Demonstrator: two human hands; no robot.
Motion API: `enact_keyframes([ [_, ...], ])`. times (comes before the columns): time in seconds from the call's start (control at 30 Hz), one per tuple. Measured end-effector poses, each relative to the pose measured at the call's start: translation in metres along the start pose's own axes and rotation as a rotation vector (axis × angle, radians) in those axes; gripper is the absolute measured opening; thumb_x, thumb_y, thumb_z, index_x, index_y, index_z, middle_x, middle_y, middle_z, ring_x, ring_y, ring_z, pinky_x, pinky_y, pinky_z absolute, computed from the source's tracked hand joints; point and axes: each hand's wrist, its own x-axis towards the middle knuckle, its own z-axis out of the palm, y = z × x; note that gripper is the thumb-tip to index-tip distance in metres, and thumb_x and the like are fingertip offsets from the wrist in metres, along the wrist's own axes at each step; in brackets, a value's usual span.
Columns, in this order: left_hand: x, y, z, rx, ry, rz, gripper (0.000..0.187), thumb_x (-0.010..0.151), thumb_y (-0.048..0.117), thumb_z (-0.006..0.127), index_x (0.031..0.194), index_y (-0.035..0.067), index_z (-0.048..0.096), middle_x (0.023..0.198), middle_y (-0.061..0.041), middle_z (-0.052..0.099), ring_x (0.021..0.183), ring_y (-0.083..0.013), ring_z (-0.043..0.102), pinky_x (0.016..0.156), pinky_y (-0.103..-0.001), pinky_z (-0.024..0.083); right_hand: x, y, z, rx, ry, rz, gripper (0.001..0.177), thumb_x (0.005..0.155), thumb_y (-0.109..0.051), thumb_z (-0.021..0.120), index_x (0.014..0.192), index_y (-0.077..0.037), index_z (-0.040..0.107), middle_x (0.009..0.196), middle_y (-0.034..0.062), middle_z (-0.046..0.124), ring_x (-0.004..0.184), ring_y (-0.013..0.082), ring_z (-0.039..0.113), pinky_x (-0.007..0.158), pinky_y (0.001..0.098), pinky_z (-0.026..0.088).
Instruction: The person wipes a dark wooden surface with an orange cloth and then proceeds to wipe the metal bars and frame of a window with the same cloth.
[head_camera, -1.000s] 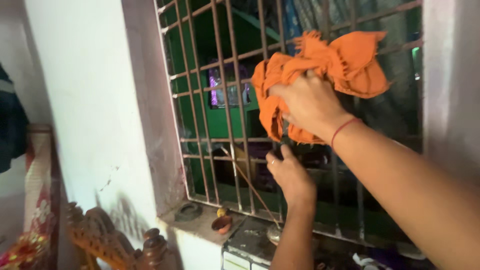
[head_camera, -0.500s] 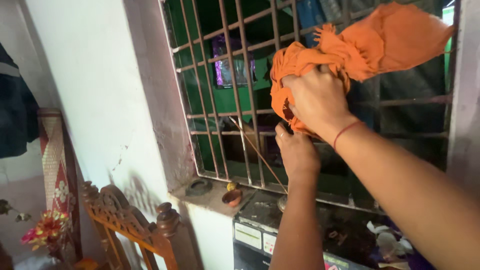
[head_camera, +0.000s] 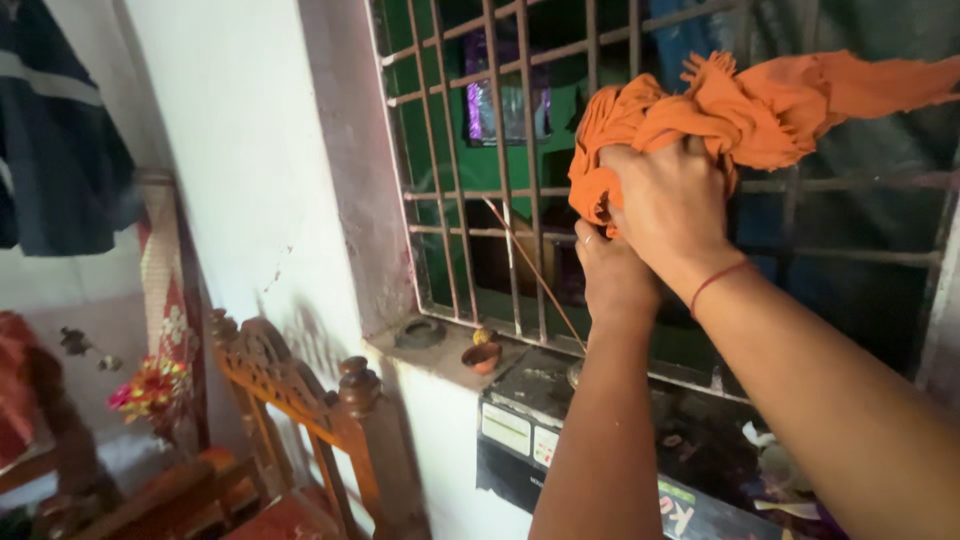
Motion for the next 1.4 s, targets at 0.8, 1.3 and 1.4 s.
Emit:
enact_keyframes([
  [0.8, 0.004, -0.022, 0.006, 0.242, -0.009, 0.082, 0.039, 0.095, 0.01, 0.054, 0.134, 0.006, 0.052, 0.159, -0.021, 0.031, 0.138, -0.0411, 0.043, 0.097, -0.048, 0.052, 0.01, 0.006, 0.004, 0.197, 0.059, 0.216, 0.052, 0.069, -0.016, 0.088, 0.117, -0.018, 0.07, 0.097, 0.0282, 0.067, 0.092, 0.0507, 0.063, 0.079, 0.0585, 0.053],
  [1.3, 0.002, -0.007, -0.013, 0.171, -0.008, 0.129, 0.046, 0.094, 0.009, 0.057, 0.139, 0.012, 0.05, 0.151, -0.027, 0.031, 0.135, -0.0454, 0.041, 0.094, -0.051, 0.053, 0.054, 0.008, 0.008, -0.043, 0.099, 0.043, 0.047, 0.077, -0.018, 0.082, 0.122, -0.022, 0.073, 0.106, 0.0226, 0.069, 0.091, 0.0466, 0.068, 0.075, 0.0558, 0.057],
  [1.4, -0.001, -0.007, -0.017, 0.19, -0.078, 0.119, 0.057, 0.088, 0.002, 0.056, 0.143, 0.013, 0.046, 0.151, -0.02, 0.036, 0.136, -0.0422, 0.042, 0.093, -0.048, 0.054, 0.018, 0.001, -0.004, 0.01, -0.06, 0.132, 0.045, 0.076, -0.024, 0.083, 0.12, -0.023, 0.072, 0.106, 0.0215, 0.069, 0.092, 0.0455, 0.069, 0.077, 0.0557, 0.057],
])
